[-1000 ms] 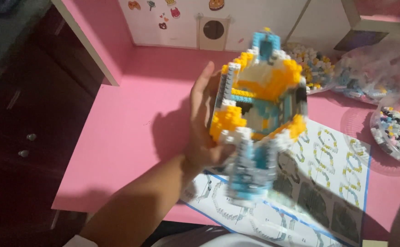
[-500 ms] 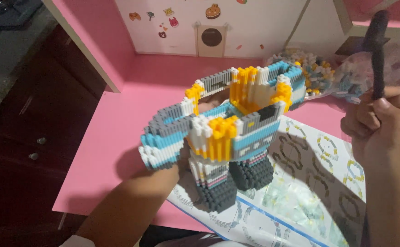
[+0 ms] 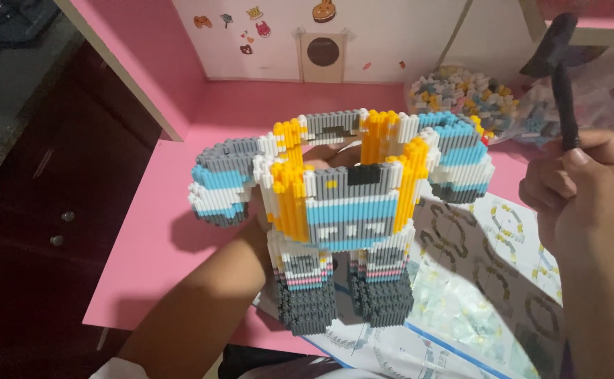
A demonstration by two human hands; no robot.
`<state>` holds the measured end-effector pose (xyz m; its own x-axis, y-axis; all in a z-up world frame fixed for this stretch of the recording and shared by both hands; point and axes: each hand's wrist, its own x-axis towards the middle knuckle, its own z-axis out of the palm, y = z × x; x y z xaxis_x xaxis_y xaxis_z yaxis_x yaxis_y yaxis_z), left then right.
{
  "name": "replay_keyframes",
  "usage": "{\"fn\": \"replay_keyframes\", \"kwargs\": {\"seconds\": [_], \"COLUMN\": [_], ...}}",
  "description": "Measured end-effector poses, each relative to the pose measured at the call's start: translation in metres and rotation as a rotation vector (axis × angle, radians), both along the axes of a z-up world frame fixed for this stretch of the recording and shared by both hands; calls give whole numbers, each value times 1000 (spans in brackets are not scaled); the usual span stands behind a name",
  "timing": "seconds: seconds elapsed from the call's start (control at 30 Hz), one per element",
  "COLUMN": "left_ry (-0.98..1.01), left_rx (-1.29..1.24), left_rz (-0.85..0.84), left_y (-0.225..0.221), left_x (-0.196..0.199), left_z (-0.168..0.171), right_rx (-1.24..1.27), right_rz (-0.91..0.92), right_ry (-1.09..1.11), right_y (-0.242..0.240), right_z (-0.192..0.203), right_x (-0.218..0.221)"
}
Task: Assembling a robot model using small interlocking plastic blocks and a small hammer.
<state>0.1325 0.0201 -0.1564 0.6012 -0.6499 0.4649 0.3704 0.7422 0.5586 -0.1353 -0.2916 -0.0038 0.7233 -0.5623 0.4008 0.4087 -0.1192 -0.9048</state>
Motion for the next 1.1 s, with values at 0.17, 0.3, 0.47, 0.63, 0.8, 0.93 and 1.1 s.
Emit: {"fn": "replay_keyframes", "kwargs": {"seconds": [0.17, 0.3, 0.47, 0.63, 0.8, 0.93, 1.1], "left_ry": [33, 67, 103, 126, 158, -197, -965], "left_rx": [26, 52, 85, 119, 145, 26, 272], "left_rz": [-12, -22, -26, -34, -48, 69, 186], "left_y": [-7, -5, -5, -7, -11, -41, 0], "left_x": [-72, -91, -98, -105, -113, -44, -31], "left_z": [149, 172, 184, 195, 202, 120, 166], "right_rx": [7, 19, 15, 112, 157, 128, -244], "right_rz": [-6, -20, -6, 42, 18, -19, -67], "right_ry": [0, 2, -6, -50, -34, -29, -78], "right_y": [1, 3, 0, 2, 8, 13, -1], "right_z": [2, 2, -2, -4, -3, 1, -5], "right_x": [1, 2, -2, -3, -3, -4, -7]}}
